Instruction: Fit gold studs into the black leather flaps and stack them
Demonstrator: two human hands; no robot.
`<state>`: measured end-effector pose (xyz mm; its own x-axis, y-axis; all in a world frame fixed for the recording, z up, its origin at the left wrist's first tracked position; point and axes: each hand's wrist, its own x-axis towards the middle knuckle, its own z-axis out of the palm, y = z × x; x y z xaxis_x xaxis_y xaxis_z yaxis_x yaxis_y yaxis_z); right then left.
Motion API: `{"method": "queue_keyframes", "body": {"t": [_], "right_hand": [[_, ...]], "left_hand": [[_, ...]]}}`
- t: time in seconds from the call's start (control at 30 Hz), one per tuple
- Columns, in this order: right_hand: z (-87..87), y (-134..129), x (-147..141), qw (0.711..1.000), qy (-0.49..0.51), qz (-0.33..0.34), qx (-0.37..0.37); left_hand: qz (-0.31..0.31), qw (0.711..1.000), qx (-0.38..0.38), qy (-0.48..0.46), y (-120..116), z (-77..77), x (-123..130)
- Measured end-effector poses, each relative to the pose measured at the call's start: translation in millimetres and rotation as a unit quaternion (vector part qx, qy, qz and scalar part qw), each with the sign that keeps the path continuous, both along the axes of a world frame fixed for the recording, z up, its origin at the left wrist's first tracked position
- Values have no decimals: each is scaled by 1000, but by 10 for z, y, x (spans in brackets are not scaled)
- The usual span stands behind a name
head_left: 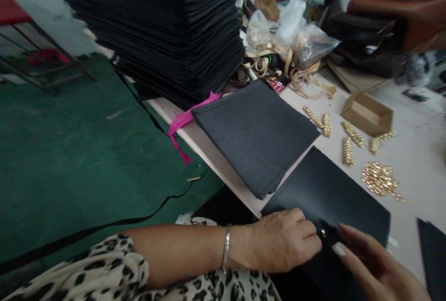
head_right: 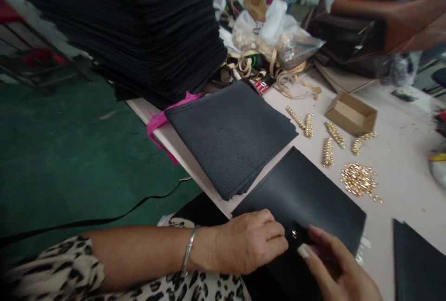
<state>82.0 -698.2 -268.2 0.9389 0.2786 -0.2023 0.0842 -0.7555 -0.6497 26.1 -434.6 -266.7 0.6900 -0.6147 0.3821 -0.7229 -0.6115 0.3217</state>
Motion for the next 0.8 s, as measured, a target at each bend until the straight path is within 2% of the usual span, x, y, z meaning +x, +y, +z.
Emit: {"method": "queue_keyframes", "body": {"t": [0.07,0.13,0.23,0.33,0.4,0.47,0.57,0.67,0.73,0.8], "right_hand": [[-65,-67,-208,987,-119,99,-37],[-137,-62,-409,952,-231,184,-82],[-126,71,-635,907,-322,229,-147],[106,252,-723,897,-306,245,-205],[316,347,-699,900,-251,249,-256],[511,399,-639,891,-200,257,-316],[730,397,-573,870,-146,272,-385],[855,299,-571,862,-99,269,-417],[918,169,-574,861,-115,250,-427],[1013,-6,-557,859,-172,215,-432]], "left_hand": [[2,1000,-1,0,-8,4,2],[8,1000,-10,19,-19,-6,8],[25,997,-46,55,-41,-19,0],[47,989,-122,73,-43,33,-16],[99,949,-258,152,-3,101,-4],[117,909,-329,226,72,179,30],[158,867,-360,306,202,290,64],[184,845,-362,348,282,337,53],[189,838,-363,360,300,322,38],[191,833,-367,368,298,290,27]]}}
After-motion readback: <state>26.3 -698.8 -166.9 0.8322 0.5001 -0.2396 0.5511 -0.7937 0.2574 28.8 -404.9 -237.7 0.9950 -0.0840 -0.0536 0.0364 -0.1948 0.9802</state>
